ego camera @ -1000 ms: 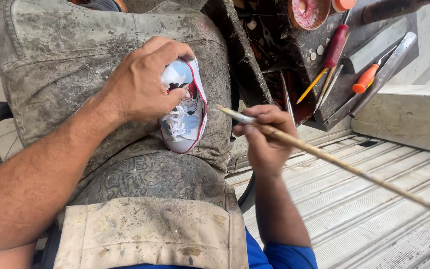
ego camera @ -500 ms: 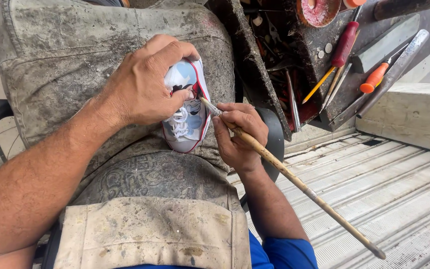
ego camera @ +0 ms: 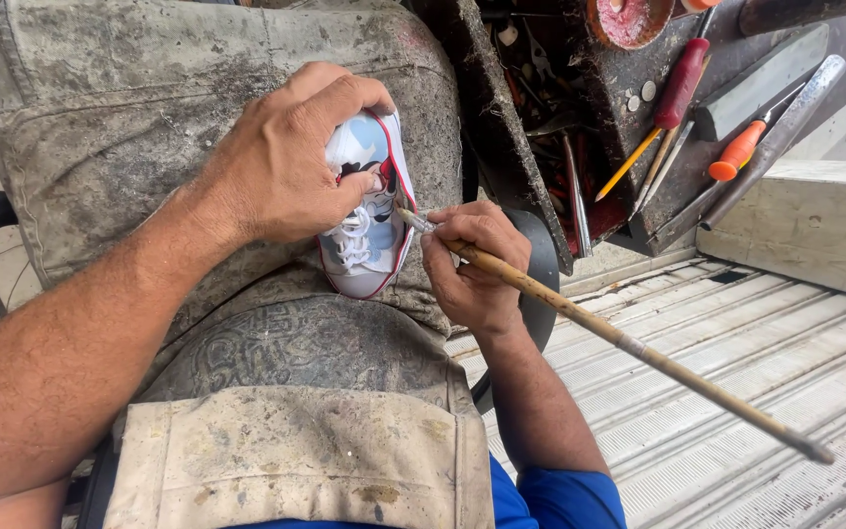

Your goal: Applying a substance to a sneaker using a brush for repair or customization at a workbench

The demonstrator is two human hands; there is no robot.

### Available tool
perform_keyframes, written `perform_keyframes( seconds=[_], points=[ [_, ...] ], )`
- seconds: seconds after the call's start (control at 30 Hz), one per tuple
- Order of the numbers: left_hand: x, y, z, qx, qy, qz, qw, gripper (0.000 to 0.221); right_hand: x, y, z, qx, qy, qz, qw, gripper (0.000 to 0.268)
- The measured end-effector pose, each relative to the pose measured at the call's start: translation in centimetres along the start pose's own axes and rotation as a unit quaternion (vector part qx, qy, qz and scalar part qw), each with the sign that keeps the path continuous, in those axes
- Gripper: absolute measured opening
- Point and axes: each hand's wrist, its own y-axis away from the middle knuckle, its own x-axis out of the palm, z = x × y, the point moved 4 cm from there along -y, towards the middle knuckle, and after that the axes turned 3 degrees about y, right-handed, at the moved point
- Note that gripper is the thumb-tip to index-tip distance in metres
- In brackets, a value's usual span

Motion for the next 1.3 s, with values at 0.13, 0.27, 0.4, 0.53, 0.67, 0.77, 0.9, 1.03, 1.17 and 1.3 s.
perform_keyframes(
  seconds=[0.13, 0.27, 0.4, 0.53, 0.67, 0.77, 0.9, 1.03, 1.17, 1.3],
  points=[
    [0.2, -0.1, 0.1, 0.023, 0.013, -0.004, 1.0, 0.05, 0.1, 0.0, -0.2, 0.01, -0.003, -0.014, 1.0, 0.014],
    [0.1, -0.1, 0.2, 0.015, 0.007, -0.002, 1.0, 0.051, 0.2, 0.1, -0.3, -0.003, -0.01, -0.009, 1.0, 0.012],
    [0.1, -0.1, 0.4, 0.01, 0.013, 0.004, 1.0, 0.052, 0.3, 0.3, -0.5, 0.017, 0.004, 0.021, 1.0, 0.013],
    [0.1, -0.1, 0.4, 0.01, 0.008, 0.003, 1.0, 0.053, 0.5, 0.5, -0.6, 0.004, -0.021, -0.024, 0.999, 0.012],
    [0.1, -0.3, 0.8, 0.003, 0.01, 0.008, 1.0, 0.052, 1.0, 0.9, -1.1, -0.021, -0.008, -0.068, 0.997, 0.015],
    [0.1, -0.4, 1.2, -0.027, 0.012, 0.014, 0.999, 0.053, 1.4, 1.2, -1.3, -0.039, 0.008, -0.082, 0.996, 0.015],
    [0.4, -0.6, 1.5, -0.037, 0.007, 0.019, 0.999, 0.051, 2.4, 1.6, -1.7, -0.045, 0.0, -0.124, 0.991, 0.011],
    [0.6, -0.9, 1.7, -0.045, 0.005, 0.026, 0.999, 0.052, 2.7, 1.0, -1.6, -0.063, 0.009, -0.143, 0.988, 0.01],
    [0.8, -0.9, 2.2, -0.049, 0.006, 0.024, 0.998, 0.054, 2.2, 0.4, -1.7, -0.064, -0.023, -0.087, 0.994, 0.01],
    [0.9, -1.1, 2.2, -0.06, 0.001, 0.031, 0.998, 0.054, 2.1, -0.3, -1.4, -0.079, -0.023, -0.099, 0.992, 0.012]
  ],
)
